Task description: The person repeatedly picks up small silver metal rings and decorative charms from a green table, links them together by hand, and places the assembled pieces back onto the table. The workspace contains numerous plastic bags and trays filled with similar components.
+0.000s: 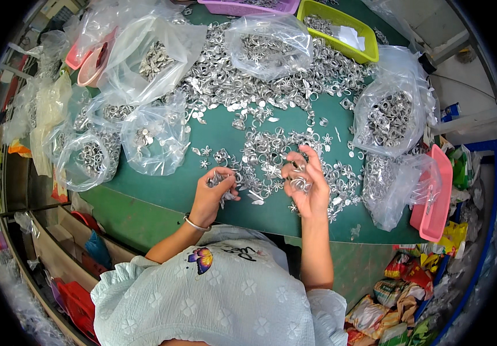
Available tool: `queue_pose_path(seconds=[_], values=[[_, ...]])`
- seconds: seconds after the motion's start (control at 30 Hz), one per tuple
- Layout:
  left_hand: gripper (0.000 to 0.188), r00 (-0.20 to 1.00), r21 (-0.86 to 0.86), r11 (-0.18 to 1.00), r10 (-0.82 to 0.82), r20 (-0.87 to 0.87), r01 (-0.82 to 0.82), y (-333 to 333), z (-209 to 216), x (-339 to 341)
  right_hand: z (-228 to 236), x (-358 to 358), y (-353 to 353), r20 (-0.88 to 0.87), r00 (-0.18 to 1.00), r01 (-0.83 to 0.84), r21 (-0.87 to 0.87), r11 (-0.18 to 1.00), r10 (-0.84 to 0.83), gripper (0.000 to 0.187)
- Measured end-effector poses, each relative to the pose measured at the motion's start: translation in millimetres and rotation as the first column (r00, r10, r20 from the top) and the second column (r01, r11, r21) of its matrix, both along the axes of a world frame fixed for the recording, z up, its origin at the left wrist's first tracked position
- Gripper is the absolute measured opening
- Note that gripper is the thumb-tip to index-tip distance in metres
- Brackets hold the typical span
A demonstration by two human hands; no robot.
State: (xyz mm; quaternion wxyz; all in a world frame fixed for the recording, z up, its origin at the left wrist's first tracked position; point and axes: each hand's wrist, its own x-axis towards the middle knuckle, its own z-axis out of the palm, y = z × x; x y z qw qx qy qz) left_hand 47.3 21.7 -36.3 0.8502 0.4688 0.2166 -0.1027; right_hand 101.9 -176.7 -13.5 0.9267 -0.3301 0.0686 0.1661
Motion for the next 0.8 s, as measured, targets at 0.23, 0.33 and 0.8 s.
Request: queue_pose_path(seconds=[0.23, 0.33, 0.8], values=[[0.011, 1.000, 0.009, 1.000, -0.007, 0.005, 0.006, -1.7, -0.7, -0.2, -12.8, 16.6, 41.0, 0.460, 0.783, 0.525, -0.850, -0.048, 0.419, 0.020], [0.011, 1.000, 0.016, 1.000, 0.003, 0.014, -0.004, 0.4, 1.0, -0.6, -12.7, 22.2, 35.9, 0.592, 0.734, 0.608, -0.791, 0.066, 0.333, 0.015], [0.011, 1.000, 0.005, 1.000, 0.005, 0.009, -0.005, -2.4, -0.3, -0.3, 4.3, 22.0, -6.3, 0.047, 0.984, -0.050, -0.852, 0.521, 0.170, 0.011]])
